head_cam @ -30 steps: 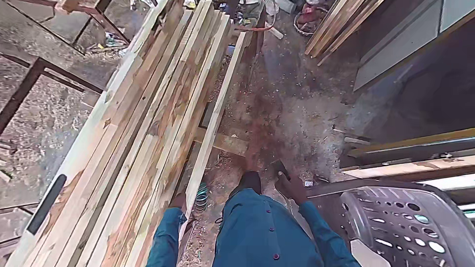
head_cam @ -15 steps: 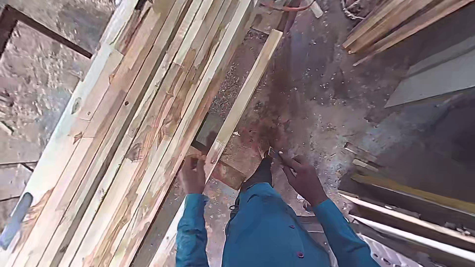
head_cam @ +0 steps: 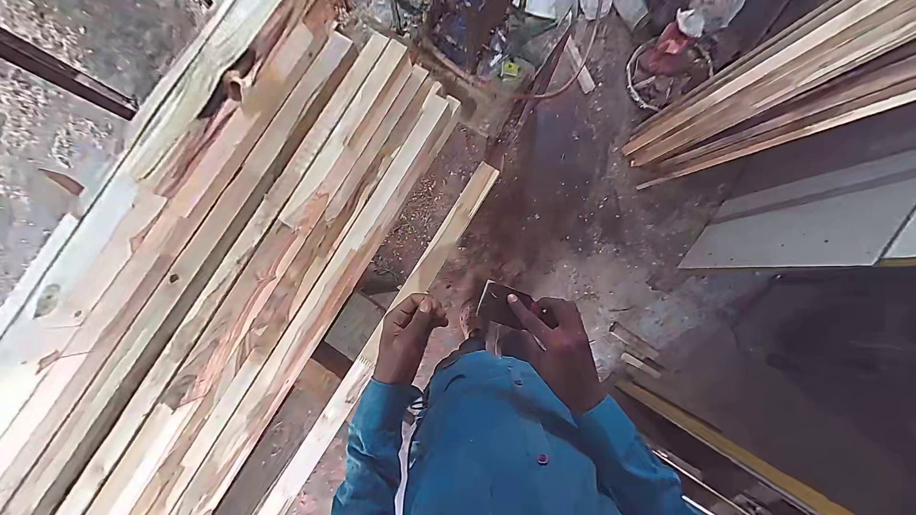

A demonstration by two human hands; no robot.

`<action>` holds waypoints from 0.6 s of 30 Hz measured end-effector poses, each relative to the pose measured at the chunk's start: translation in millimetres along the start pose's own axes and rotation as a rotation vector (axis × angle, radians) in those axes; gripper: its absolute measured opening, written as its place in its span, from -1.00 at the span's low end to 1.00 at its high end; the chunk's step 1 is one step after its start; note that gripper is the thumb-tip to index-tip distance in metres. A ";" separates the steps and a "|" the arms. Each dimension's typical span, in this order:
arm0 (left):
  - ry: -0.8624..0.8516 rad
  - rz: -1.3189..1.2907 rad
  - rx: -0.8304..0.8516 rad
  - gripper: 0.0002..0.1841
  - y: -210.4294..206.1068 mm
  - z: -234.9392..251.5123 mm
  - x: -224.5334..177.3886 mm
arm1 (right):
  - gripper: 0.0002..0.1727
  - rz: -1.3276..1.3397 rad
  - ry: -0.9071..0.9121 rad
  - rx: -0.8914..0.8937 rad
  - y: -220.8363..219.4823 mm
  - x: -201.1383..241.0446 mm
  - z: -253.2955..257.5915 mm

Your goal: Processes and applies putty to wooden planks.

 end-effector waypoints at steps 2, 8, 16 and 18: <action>-0.015 0.316 0.006 -0.80 -2.4 18.7 3.2 | -0.54 -0.011 0.014 -0.024 5.1 -3.1 23.4; -0.047 0.310 -0.064 -0.68 -50.0 97.0 4.5 | -0.58 0.118 0.285 0.047 10.7 -11.5 105.9; -0.121 0.619 -0.326 -0.74 -84.9 202.2 6.6 | -0.76 0.038 0.292 -0.092 47.4 -40.2 339.5; -0.043 0.730 -0.388 -0.73 -81.9 203.4 11.1 | -0.68 -0.022 0.155 -0.109 86.3 -44.6 449.5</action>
Point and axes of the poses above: each hand's wrist, its own z-axis towards the middle knuckle, its own y-axis out of the back of the hand, x = y × z, the point moved 6 cm from there along z, towards the middle knuckle, and after that the axes turned 14 degrees about -y, right-handed, at the moved point
